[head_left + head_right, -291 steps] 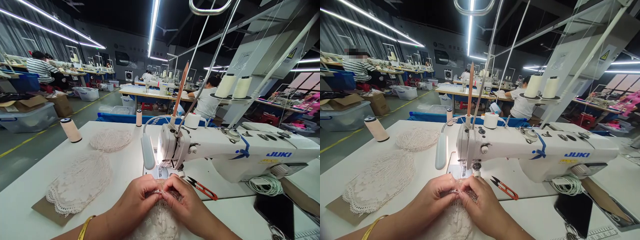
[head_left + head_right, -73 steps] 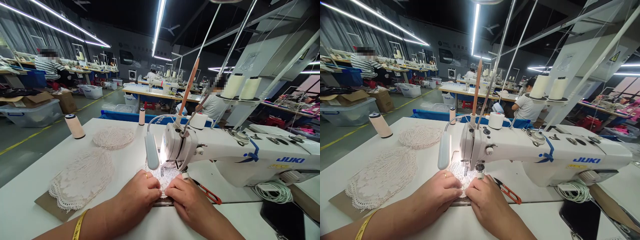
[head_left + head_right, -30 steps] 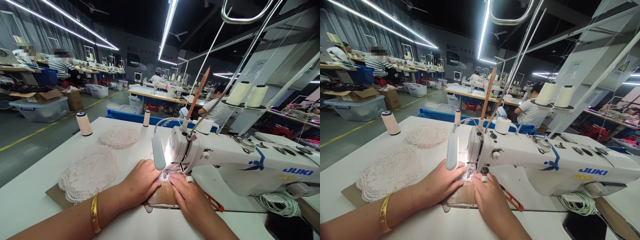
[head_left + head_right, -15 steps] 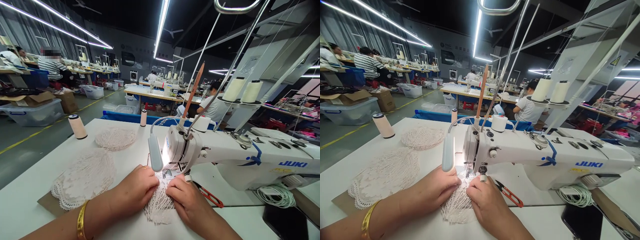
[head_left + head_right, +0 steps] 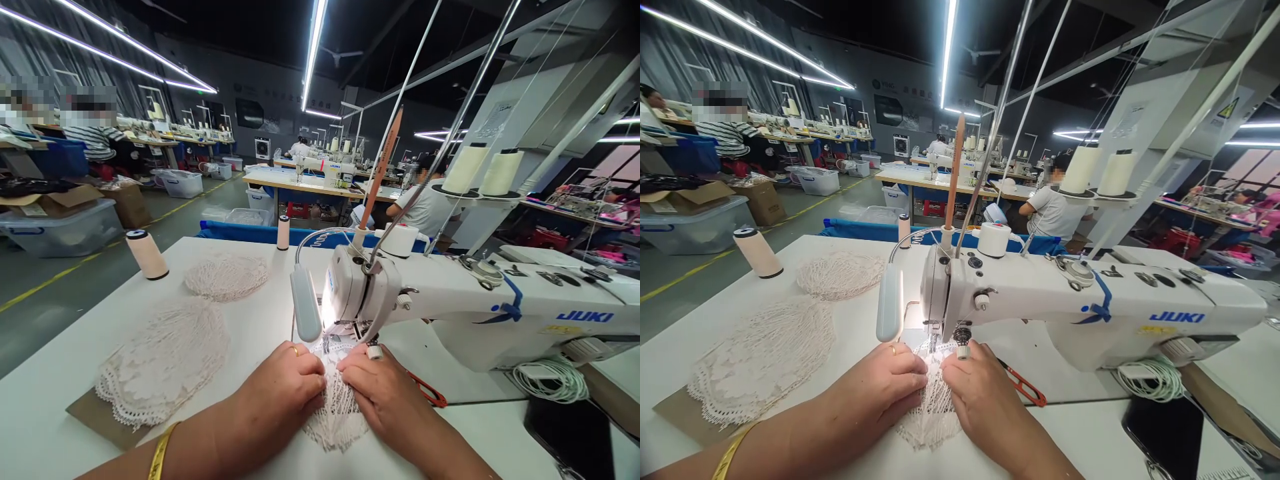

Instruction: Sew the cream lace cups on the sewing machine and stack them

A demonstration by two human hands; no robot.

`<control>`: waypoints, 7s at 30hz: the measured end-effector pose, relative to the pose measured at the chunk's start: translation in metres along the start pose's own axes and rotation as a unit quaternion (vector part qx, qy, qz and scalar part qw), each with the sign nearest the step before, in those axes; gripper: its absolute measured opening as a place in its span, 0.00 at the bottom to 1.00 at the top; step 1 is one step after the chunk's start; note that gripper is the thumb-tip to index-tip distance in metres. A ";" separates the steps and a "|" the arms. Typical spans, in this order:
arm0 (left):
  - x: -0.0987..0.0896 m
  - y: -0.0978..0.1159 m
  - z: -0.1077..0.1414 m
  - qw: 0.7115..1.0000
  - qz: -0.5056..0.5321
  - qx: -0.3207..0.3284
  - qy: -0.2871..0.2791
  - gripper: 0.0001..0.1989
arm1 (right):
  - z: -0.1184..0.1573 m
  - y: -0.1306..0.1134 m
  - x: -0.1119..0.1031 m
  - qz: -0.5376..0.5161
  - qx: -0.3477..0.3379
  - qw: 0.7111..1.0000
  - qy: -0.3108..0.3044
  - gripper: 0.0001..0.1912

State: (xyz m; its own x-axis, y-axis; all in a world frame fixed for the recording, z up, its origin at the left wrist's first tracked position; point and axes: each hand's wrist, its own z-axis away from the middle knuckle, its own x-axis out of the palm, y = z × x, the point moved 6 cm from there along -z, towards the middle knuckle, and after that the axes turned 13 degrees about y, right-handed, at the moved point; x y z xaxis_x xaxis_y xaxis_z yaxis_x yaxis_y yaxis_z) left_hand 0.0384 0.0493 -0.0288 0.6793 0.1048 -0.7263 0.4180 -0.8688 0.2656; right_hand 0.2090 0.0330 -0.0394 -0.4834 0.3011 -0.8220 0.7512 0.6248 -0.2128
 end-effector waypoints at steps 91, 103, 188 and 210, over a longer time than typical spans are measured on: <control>-0.024 -0.035 -0.016 0.959 -0.025 -0.245 -0.137 0.07 | -0.011 -0.048 0.017 -0.185 -0.048 0.979 0.070 0.11; -0.007 -0.025 -0.008 0.888 0.237 -0.384 -0.093 0.11 | -0.008 -0.015 0.008 -0.204 0.118 0.970 0.065 0.12; 0.003 -0.022 -0.010 0.927 0.154 -0.333 -0.081 0.12 | -0.010 -0.006 0.017 -0.223 0.234 0.944 0.072 0.12; -0.002 -0.016 -0.012 0.917 0.214 -0.328 -0.079 0.12 | -0.007 -0.005 0.016 -0.257 0.225 0.938 0.057 0.12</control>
State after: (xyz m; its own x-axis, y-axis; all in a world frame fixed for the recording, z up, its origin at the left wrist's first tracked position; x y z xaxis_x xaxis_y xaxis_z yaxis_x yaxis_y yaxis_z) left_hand 0.0377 0.0692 -0.0239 0.7915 -0.2952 -0.5351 0.4408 -0.3307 0.8344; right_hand 0.1943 0.0402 -0.0477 -0.8589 0.1341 -0.4942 0.5077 0.3492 -0.7876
